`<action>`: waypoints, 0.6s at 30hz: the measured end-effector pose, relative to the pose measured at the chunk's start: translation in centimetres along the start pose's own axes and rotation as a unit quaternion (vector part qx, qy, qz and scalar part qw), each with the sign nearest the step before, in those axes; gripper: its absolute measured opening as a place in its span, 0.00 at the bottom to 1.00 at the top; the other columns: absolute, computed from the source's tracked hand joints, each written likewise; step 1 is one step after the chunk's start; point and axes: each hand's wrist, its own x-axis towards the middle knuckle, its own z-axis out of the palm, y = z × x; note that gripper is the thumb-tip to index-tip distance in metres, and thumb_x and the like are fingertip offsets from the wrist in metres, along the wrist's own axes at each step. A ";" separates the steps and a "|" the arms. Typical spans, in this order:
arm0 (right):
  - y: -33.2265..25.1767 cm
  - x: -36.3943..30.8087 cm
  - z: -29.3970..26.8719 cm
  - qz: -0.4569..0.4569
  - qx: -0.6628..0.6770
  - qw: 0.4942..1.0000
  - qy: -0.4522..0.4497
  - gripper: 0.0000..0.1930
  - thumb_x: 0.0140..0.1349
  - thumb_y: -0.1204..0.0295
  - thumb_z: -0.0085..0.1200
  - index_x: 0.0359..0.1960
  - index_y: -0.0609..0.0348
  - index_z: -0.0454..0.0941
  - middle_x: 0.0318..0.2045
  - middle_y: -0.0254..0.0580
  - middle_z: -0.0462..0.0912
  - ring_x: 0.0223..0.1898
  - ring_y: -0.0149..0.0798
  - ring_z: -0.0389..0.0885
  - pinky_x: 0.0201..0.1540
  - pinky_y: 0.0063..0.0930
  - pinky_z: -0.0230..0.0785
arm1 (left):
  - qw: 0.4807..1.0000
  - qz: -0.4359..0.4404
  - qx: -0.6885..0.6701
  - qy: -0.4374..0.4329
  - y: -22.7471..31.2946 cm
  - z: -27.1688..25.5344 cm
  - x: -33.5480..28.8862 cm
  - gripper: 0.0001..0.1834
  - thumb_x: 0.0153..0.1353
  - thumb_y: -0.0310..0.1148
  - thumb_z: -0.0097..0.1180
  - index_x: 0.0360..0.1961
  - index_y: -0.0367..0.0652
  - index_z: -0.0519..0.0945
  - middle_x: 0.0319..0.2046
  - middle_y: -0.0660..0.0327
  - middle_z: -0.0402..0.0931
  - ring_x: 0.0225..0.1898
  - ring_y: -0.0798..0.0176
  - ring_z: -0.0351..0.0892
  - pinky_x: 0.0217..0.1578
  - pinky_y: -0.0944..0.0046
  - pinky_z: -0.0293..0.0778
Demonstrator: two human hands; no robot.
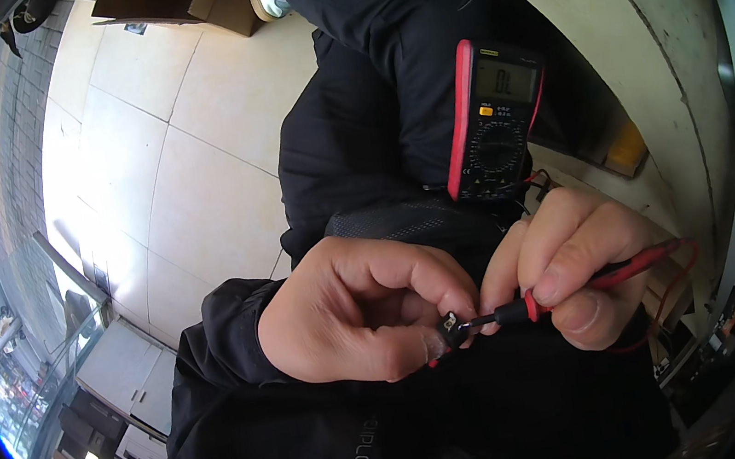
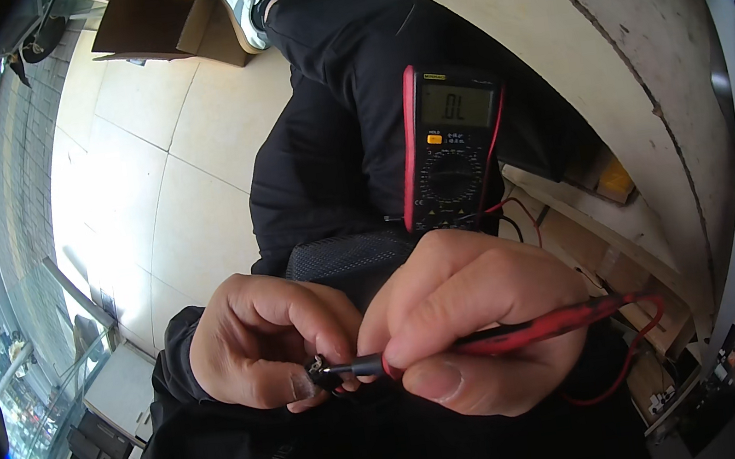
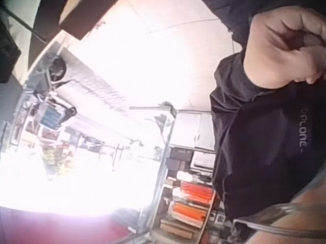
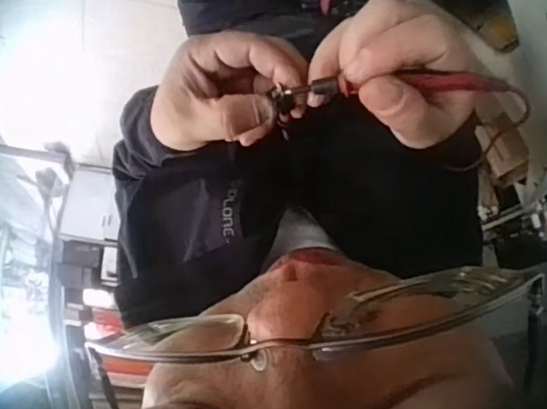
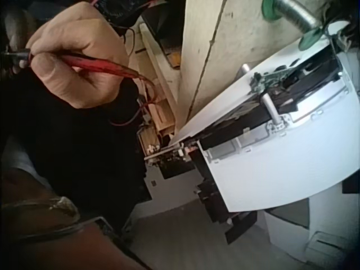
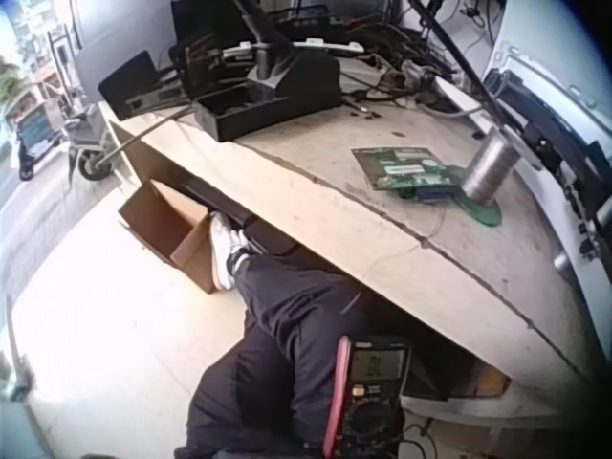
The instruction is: The person uses a soldering iron to heat and attach a small black component to a green circuit board. They then use a multimeter to test the component's electrical continuity before soldering it onto the board.
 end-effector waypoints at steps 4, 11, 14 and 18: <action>-0.1 -0.2 0.0 0.002 -0.009 1.000 0.006 0.08 0.60 0.81 0.61 0.38 0.73 0.78 0.32 0.55 0.80 0.30 0.41 0.85 0.33 0.26 0.80 | 1.000 -0.004 0.016 -0.001 0.0 -0.1 0.0 0.15 0.60 0.09 0.52 0.48 0.29 0.78 0.49 0.53 0.78 0.49 0.68 0.79 0.47 0.71 0.76; -1.3 0.3 -0.5 0.006 -0.085 0.995 -0.053 0.09 0.57 0.81 0.64 0.39 0.70 0.80 0.33 0.52 0.82 0.32 0.41 0.84 0.34 0.25 0.76 | 0.999 -0.003 0.027 0.019 -0.1 0.3 0.1 0.15 0.60 0.09 0.52 0.47 0.30 0.77 0.49 0.54 0.78 0.48 0.68 0.79 0.47 0.71 0.76; -2.6 1.1 -0.6 0.029 -0.143 0.984 -0.101 0.09 0.59 0.79 0.64 0.39 0.68 0.78 0.34 0.49 0.80 0.30 0.40 0.83 0.33 0.30 0.78 | 0.999 0.003 0.034 0.026 -0.2 0.5 0.0 0.14 0.60 0.10 0.52 0.47 0.30 0.77 0.50 0.53 0.78 0.48 0.69 0.79 0.47 0.71 0.76; -2.4 1.7 -1.0 0.044 -0.118 0.986 -0.113 0.08 0.67 0.74 0.56 0.41 0.67 0.73 0.34 0.47 0.74 0.24 0.38 0.80 0.32 0.36 0.83 | 0.999 0.004 0.043 0.017 -0.3 0.6 0.1 0.14 0.60 0.10 0.53 0.47 0.30 0.78 0.51 0.53 0.78 0.51 0.68 0.79 0.48 0.71 0.76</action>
